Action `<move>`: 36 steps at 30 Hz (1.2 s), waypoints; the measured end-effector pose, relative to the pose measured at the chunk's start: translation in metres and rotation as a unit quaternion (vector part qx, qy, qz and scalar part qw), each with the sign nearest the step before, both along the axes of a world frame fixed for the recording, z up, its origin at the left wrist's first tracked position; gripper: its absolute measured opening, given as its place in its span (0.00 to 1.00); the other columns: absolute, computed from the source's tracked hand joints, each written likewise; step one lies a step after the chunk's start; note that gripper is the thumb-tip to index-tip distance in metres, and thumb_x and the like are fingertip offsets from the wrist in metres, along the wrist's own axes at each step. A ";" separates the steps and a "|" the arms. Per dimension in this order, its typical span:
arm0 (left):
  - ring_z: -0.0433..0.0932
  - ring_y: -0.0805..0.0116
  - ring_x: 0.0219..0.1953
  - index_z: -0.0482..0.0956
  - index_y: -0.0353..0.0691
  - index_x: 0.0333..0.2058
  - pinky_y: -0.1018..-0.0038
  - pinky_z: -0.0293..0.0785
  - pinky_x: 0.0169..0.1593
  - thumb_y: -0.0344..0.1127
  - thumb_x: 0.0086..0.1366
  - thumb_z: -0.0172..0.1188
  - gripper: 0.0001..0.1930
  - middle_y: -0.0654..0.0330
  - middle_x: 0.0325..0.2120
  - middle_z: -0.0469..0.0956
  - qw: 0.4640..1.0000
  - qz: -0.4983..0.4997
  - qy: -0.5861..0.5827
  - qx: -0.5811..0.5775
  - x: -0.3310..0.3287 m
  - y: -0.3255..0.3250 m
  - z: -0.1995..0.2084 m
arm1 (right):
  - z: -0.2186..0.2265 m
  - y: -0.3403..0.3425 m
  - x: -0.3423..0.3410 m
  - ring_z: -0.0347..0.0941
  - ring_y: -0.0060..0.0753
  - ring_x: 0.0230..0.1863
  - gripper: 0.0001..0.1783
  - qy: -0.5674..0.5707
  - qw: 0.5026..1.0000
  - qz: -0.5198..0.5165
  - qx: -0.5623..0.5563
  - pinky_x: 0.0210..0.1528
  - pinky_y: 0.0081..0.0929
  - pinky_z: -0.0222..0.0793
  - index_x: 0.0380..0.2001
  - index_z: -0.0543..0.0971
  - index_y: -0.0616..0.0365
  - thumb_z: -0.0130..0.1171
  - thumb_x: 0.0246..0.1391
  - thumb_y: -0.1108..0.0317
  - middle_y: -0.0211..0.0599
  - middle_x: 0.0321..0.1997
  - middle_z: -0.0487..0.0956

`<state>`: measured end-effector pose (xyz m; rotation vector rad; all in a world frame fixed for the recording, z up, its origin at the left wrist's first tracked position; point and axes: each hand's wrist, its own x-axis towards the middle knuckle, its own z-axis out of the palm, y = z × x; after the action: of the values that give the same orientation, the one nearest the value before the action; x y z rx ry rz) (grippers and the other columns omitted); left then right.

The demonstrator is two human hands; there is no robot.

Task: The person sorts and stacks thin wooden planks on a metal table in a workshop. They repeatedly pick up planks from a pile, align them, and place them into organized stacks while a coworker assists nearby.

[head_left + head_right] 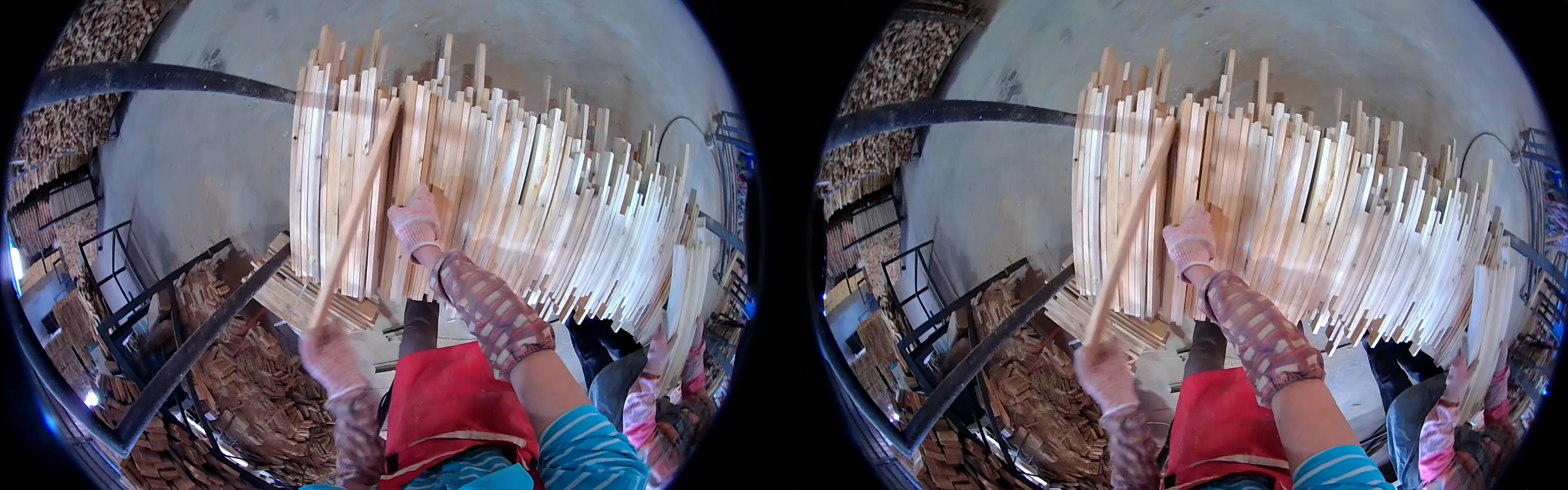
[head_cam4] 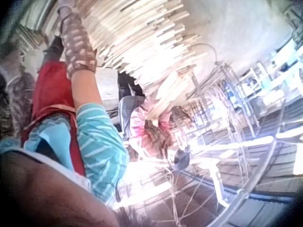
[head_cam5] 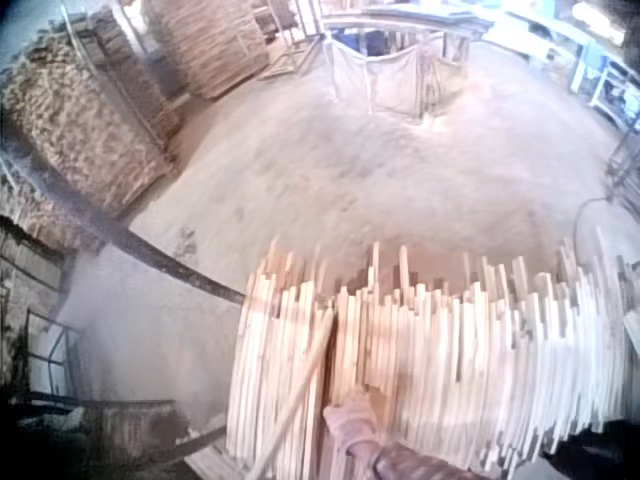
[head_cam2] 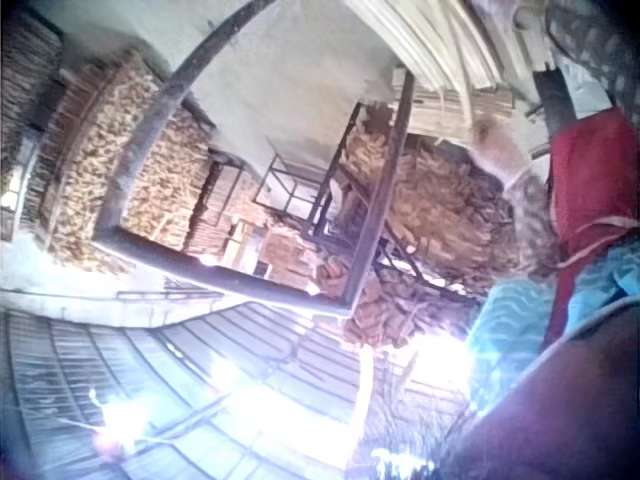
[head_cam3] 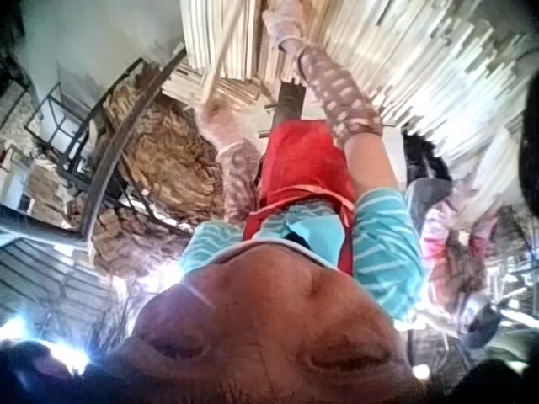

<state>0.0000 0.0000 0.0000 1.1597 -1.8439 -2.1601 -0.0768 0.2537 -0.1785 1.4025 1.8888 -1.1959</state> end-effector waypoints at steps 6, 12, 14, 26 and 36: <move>0.80 0.61 0.36 0.77 0.31 0.43 0.55 0.80 0.54 0.46 0.57 0.73 0.25 0.56 0.34 0.78 0.983 0.026 0.008 0.184 -0.035 -0.036 0.029 | 0.025 -0.013 -0.028 0.76 0.52 0.57 0.34 -0.027 0.999 0.021 0.008 0.50 0.49 0.78 0.59 0.64 0.60 0.60 0.53 0.56 0.50 0.57 0.73; 0.77 0.64 0.32 0.78 0.43 0.36 0.48 0.76 0.51 0.56 0.62 0.65 0.21 0.63 0.26 0.77 0.953 0.032 -0.187 0.238 -0.008 -0.012 -0.028 | 0.004 -0.021 -0.005 0.74 0.54 0.58 0.33 0.098 0.991 0.055 0.075 0.57 0.47 0.74 0.59 0.66 0.61 0.58 0.57 0.52 0.53 0.60 0.71; 0.78 0.60 0.33 0.79 0.44 0.37 0.47 0.76 0.52 0.58 0.63 0.63 0.21 0.61 0.27 0.78 0.924 0.048 -0.218 0.312 0.003 -0.008 -0.040 | 0.008 -0.020 -0.008 0.73 0.54 0.59 0.32 0.084 0.994 0.051 0.051 0.58 0.47 0.73 0.59 0.66 0.61 0.57 0.57 0.52 0.53 0.59 0.71; 0.79 0.55 0.35 0.80 0.43 0.41 0.45 0.74 0.57 0.57 0.66 0.59 0.22 0.57 0.30 0.80 0.906 -0.005 -0.228 0.356 0.022 -0.006 -0.041 | 0.009 -0.027 0.005 0.68 0.58 0.63 0.39 0.137 0.990 -0.012 0.009 0.64 0.43 0.65 0.66 0.64 0.64 0.56 0.58 0.50 0.57 0.65 0.69; 0.82 0.53 0.38 0.75 0.38 0.47 0.48 0.76 0.54 0.55 0.69 0.58 0.24 0.52 0.36 0.81 0.939 -0.219 -0.128 0.231 0.041 0.000 -0.039 | -0.021 -0.045 0.040 0.70 0.56 0.63 0.32 0.264 0.958 -0.076 0.083 0.65 0.41 0.65 0.63 0.69 0.64 0.54 0.61 0.54 0.58 0.61 0.74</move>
<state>0.0411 -0.0003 -0.0394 1.2482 -1.8934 -2.9439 -0.0363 0.2084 -0.1998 1.4337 2.3153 -1.6478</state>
